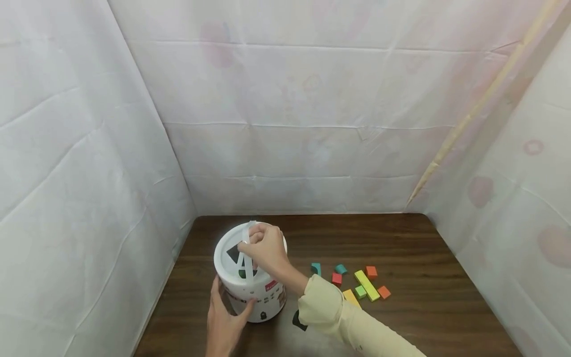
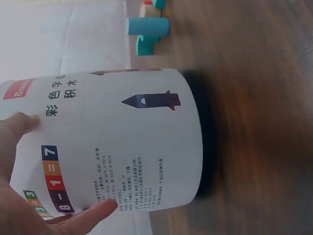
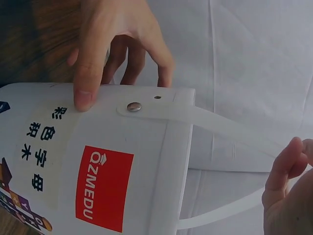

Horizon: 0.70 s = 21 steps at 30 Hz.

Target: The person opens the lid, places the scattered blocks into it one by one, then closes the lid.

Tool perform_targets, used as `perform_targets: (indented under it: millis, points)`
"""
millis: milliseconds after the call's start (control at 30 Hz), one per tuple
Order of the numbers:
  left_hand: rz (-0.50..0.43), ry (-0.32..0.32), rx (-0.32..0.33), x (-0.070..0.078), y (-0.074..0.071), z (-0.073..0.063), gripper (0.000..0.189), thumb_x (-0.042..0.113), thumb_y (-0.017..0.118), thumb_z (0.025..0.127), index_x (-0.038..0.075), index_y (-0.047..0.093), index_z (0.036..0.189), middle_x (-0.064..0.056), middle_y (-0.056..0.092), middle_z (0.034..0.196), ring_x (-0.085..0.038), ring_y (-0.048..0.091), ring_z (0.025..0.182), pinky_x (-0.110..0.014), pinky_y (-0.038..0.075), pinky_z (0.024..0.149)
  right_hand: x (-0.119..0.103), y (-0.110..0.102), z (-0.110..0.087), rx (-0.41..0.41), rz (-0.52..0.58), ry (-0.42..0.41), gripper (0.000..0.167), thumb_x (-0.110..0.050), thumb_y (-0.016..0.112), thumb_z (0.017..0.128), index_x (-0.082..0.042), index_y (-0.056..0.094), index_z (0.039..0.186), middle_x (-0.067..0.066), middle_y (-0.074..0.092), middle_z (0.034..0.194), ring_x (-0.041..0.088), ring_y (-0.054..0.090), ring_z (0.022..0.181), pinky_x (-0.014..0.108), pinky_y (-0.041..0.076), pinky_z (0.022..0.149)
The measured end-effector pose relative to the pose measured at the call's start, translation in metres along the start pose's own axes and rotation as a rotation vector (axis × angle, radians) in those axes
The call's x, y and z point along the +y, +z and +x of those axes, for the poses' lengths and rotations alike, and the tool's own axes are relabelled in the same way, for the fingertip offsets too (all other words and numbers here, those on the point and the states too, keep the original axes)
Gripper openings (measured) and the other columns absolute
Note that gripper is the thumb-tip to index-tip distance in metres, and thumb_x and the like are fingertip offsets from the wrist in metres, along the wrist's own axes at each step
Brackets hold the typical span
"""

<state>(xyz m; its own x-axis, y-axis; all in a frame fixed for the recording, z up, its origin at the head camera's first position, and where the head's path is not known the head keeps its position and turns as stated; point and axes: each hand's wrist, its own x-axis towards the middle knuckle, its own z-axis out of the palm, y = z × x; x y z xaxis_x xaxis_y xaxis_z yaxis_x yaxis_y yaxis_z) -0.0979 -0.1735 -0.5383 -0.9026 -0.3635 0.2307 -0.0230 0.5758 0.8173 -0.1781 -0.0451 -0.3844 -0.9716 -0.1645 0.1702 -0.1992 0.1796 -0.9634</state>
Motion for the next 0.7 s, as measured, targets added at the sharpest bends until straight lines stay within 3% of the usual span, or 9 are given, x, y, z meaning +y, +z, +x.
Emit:
perform_targets:
  millis: [300,533,700]
  points:
    - [0.06,0.001,0.036,-0.012,0.007,-0.006,0.113,0.043,0.085,0.064,0.026,0.016,0.151,-0.016,0.04,0.142,-0.036,0.043,0.125,-0.059,0.04,0.094,0.006,0.001,-0.004,0.015,-0.019,0.019,0.022,-0.01,0.071,0.074,0.0,0.062,0.091,0.0,0.056,0.054,0.036,0.056,0.041,0.028,0.05,0.046]
    - [0.028,0.033,0.038,-0.018,0.011,-0.003,0.111,0.041,0.085,0.064,0.023,0.017,0.151,-0.017,0.042,0.138,-0.037,0.045,0.122,-0.054,0.049,0.084,0.012,-0.001,-0.003,0.021,0.025,-0.007,0.022,-0.008,0.073,0.072,-0.001,0.061,0.09,0.0,0.057,0.057,0.023,0.052,0.035,0.026,0.047,0.039]
    - [-0.001,0.011,0.028,-0.019,0.013,-0.004,0.11,0.044,0.084,0.066,0.021,0.017,0.15,-0.018,0.04,0.138,-0.04,0.045,0.121,-0.055,0.051,0.08,0.02,-0.009,-0.006,0.027,0.037,0.0,0.02,-0.005,0.072,0.074,-0.002,0.06,0.09,0.002,0.06,0.062,0.014,0.05,0.035,0.021,0.044,0.037]
